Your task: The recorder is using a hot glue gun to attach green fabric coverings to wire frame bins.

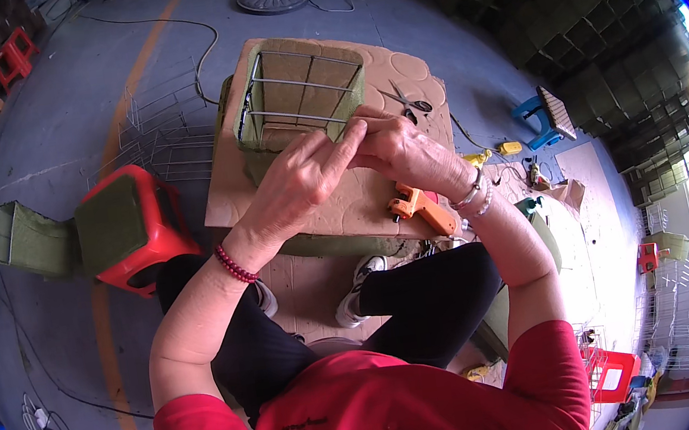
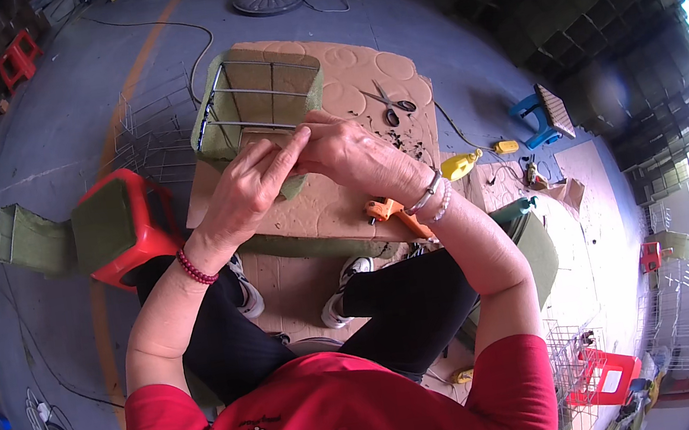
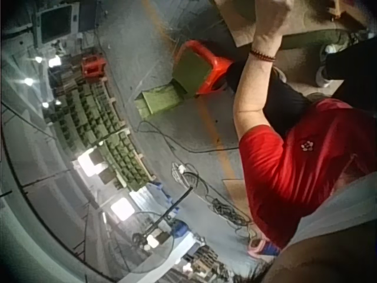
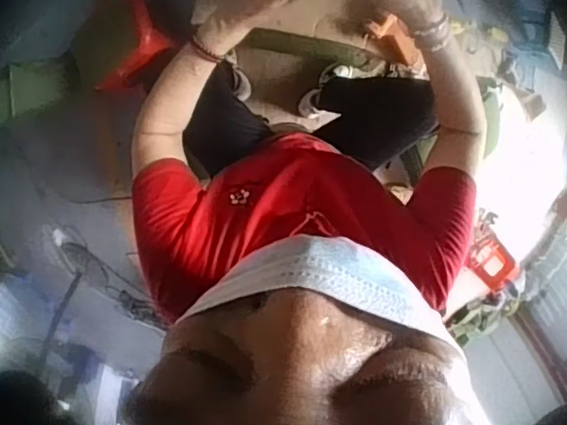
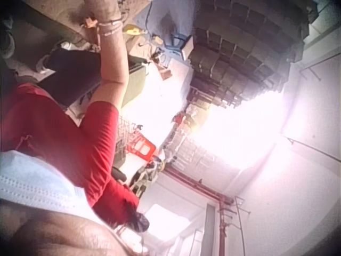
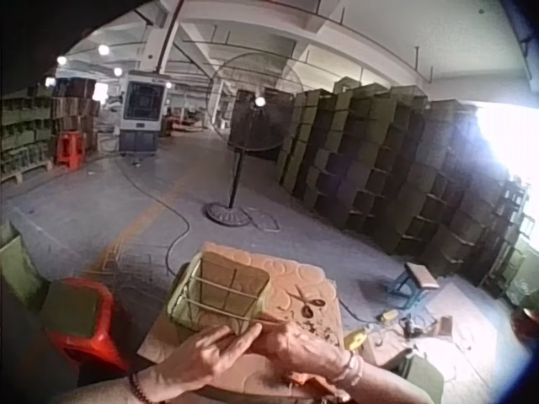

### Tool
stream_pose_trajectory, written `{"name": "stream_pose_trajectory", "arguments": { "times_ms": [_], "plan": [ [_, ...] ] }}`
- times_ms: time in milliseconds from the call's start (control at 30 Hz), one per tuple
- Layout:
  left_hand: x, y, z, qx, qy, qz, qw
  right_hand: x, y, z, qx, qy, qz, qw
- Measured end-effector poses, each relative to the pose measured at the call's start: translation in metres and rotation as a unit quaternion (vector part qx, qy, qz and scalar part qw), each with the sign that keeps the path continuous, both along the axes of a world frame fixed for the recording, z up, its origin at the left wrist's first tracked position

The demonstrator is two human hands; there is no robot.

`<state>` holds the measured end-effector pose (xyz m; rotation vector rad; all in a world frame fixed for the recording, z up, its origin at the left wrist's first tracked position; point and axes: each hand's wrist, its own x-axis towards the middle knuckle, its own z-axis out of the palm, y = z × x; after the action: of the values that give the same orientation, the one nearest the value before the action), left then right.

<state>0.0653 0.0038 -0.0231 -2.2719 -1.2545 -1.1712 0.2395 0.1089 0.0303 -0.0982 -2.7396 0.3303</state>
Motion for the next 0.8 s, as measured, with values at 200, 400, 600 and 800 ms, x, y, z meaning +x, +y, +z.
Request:
{"name": "stream_pose_trajectory", "arguments": {
  "times_ms": [200, 400, 600, 800],
  "plan": [
    [0.0, 0.001, -0.005, -0.046, -0.06, 0.02, 0.997, 0.015, 0.002, -0.007, -0.106, 0.027, -0.04, 0.993],
    [0.003, 0.001, -0.008, -0.069, -0.071, 0.019, 0.995, 0.029, 0.0, -0.025, 0.05, 0.123, -0.046, 0.99],
    [0.0, 0.0, -0.005, -0.094, -0.122, -0.005, 0.988, 0.019, -0.002, -0.021, 0.101, 0.077, -0.032, 0.991],
    [0.001, 0.0, 0.002, -0.143, -0.131, -0.042, 0.98, 0.012, 0.016, 0.005, 0.225, -0.075, 0.119, 0.964]
  ]
}}
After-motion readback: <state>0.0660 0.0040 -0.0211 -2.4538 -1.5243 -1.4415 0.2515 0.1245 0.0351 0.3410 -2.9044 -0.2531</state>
